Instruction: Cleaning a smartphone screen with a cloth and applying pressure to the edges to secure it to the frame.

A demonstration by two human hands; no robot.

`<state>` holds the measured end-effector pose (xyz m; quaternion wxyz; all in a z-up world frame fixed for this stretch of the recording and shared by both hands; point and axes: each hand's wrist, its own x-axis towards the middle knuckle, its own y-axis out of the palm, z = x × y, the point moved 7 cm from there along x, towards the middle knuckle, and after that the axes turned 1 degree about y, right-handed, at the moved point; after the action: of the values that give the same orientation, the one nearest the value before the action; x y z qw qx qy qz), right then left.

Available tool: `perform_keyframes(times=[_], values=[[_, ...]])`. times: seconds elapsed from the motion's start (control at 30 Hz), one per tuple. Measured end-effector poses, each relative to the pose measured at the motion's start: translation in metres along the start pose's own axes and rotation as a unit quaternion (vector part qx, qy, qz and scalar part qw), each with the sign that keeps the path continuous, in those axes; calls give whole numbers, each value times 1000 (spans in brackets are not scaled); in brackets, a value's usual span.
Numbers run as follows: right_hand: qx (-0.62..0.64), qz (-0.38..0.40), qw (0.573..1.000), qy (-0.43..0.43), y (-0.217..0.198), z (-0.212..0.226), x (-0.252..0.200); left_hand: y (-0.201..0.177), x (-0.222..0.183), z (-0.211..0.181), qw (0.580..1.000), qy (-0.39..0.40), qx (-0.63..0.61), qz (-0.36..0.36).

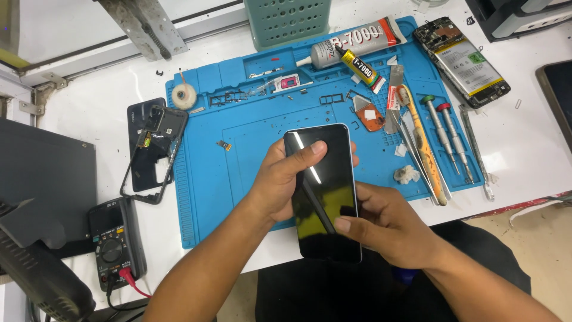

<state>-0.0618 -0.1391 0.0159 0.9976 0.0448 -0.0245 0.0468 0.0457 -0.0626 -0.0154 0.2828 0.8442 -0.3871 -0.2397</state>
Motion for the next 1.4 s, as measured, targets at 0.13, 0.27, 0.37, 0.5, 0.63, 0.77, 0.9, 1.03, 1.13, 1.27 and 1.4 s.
perform_keyframes(times=[0.13,0.27,0.37,0.5,0.63,0.77,0.9,1.03,1.13,1.27,1.4], values=[[-23,-53,995,82,-11,-23,-5,17,-11,-19,992,74,104,16],[-37,-56,996,55,-14,-23,-8,29,-27,-35,958,147,248,11],[-65,-55,996,40,-15,-24,-12,34,-35,-39,937,165,307,0],[-52,-49,997,25,-15,-26,-16,44,-41,-42,919,166,357,12],[-112,-58,992,-17,-17,-19,-15,49,-42,-45,914,168,370,12],[-124,-65,990,-16,-18,-17,-14,56,-42,-49,925,162,342,20],[-126,-76,989,-5,-21,-14,-13,53,-36,-49,920,179,348,-9],[-117,-61,991,37,-27,1,-13,41,-22,-52,929,166,329,-19],[-171,-71,982,-27,-55,19,-21,35,-12,-62,973,159,165,7],[-358,-289,887,-24,-118,34,-46,26,2,-68,975,149,165,-4],[-573,-161,803,-14,-102,33,-40,21,9,-53,967,151,207,-6]])
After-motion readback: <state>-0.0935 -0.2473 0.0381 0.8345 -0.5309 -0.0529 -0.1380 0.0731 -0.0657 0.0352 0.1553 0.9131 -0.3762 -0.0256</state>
